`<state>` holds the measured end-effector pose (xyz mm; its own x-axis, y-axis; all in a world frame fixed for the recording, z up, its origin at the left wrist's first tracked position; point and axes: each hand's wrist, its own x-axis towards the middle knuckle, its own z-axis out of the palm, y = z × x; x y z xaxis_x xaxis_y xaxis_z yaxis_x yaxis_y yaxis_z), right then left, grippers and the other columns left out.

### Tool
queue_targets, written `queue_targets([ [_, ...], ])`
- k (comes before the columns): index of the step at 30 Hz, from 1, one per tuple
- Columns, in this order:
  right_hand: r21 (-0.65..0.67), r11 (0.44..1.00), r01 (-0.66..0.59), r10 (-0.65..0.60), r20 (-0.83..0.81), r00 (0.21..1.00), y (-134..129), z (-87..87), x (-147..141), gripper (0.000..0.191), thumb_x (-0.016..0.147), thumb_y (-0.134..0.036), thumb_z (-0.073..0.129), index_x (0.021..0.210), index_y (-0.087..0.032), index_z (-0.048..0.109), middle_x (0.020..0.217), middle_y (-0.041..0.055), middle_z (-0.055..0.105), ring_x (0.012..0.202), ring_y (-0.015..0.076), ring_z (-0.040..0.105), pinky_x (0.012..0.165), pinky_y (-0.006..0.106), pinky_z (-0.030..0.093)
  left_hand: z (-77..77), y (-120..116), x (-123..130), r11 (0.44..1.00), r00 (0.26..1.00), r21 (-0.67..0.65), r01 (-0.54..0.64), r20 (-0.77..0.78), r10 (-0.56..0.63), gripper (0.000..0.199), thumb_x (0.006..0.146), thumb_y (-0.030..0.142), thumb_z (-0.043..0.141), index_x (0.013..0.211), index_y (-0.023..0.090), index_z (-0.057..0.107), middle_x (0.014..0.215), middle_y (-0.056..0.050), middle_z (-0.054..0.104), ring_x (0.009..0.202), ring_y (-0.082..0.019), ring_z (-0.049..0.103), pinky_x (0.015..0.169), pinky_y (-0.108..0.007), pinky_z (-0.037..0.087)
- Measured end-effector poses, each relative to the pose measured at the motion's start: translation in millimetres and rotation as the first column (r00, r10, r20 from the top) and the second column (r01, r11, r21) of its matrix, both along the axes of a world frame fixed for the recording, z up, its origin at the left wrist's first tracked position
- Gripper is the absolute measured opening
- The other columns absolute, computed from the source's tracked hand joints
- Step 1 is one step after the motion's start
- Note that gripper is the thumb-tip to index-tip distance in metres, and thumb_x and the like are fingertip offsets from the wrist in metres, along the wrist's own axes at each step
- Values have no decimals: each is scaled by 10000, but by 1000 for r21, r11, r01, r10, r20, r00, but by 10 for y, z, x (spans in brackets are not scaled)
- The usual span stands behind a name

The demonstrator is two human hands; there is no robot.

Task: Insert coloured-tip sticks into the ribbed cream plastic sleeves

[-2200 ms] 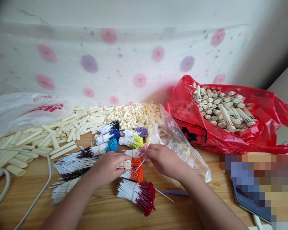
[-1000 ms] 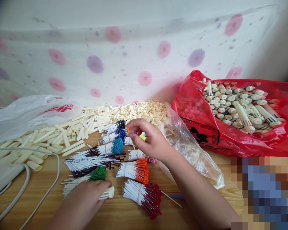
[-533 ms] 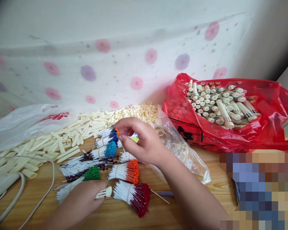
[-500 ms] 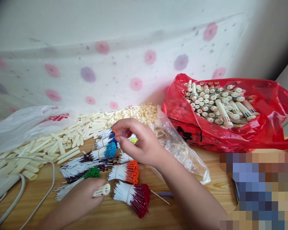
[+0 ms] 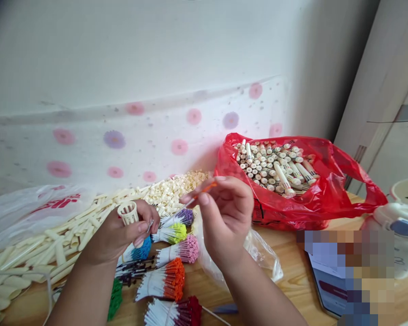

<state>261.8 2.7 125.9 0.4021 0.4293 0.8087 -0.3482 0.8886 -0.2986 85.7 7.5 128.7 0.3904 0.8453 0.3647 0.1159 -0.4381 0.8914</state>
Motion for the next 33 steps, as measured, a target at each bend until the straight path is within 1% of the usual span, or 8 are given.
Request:
queue_targets([
  [4,15,995,100,-99,-59,993,-88,28,37,271,800,-100,498,973,-307,478,760,-10,536,703,128,576,542,285,530,65,-47,-14,992,999,124,-16,-40,21,65,633,128,554,605,174,518,595,2,562,542,-115,527,481,-222,401],
  [7,39,993,113,-112,-20,994,-121,-4,-26,272,801,-107,508,974,-313,468,740,-14,550,671,130,579,525,300,547,54,-103,-37,983,997,172,-66,-26,71,79,616,117,555,606,180,509,595,5,551,541,-112,509,496,-226,408],
  [10,60,997,48,-50,37,998,-124,-48,-98,303,805,-78,492,994,-312,458,766,-15,566,655,119,589,544,306,564,23,-142,-52,975,986,168,-148,-53,158,38,618,143,551,634,176,541,604,-1,533,552,-113,487,502,-228,402],
  [13,96,995,10,-15,49,999,-114,-75,-142,320,805,-51,482,1014,-292,461,796,-7,580,679,120,599,554,311,573,-3,-167,-52,977,979,86,-195,-49,199,63,648,211,559,691,168,575,569,10,484,502,-93,430,450,-208,363],
  [16,123,992,25,-29,33,999,-96,-76,-152,342,794,-13,474,1021,-269,471,812,-11,590,703,118,601,548,301,574,-11,-193,-32,982,982,34,-186,-9,186,90,675,242,565,707,160,584,611,8,486,493,-74,405,431,-190,335],
  [22,288,955,71,-85,35,996,-49,-66,-124,388,763,79,435,1056,-172,466,887,-2,597,762,104,599,602,286,576,11,-249,7,984,987,82,-159,20,158,65,699,152,540,716,171,601,649,19,516,544,-66,413,488,-175,343],
  [27,300,947,115,-128,23,991,-55,-62,-141,359,766,60,453,1043,-167,474,855,5,600,747,107,598,600,280,575,5,-246,17,989,990,61,-135,47,132,68,708,153,544,722,177,606,645,26,523,542,-66,416,493,-179,344],
  [33,287,955,72,-81,19,997,-67,-58,-184,373,764,71,442,1037,-180,477,882,-4,598,755,104,597,599,284,575,-3,-242,24,991,992,98,-87,104,76,65,707,132,552,713,175,600,669,24,539,610,-77,465,555,-187,372],
])
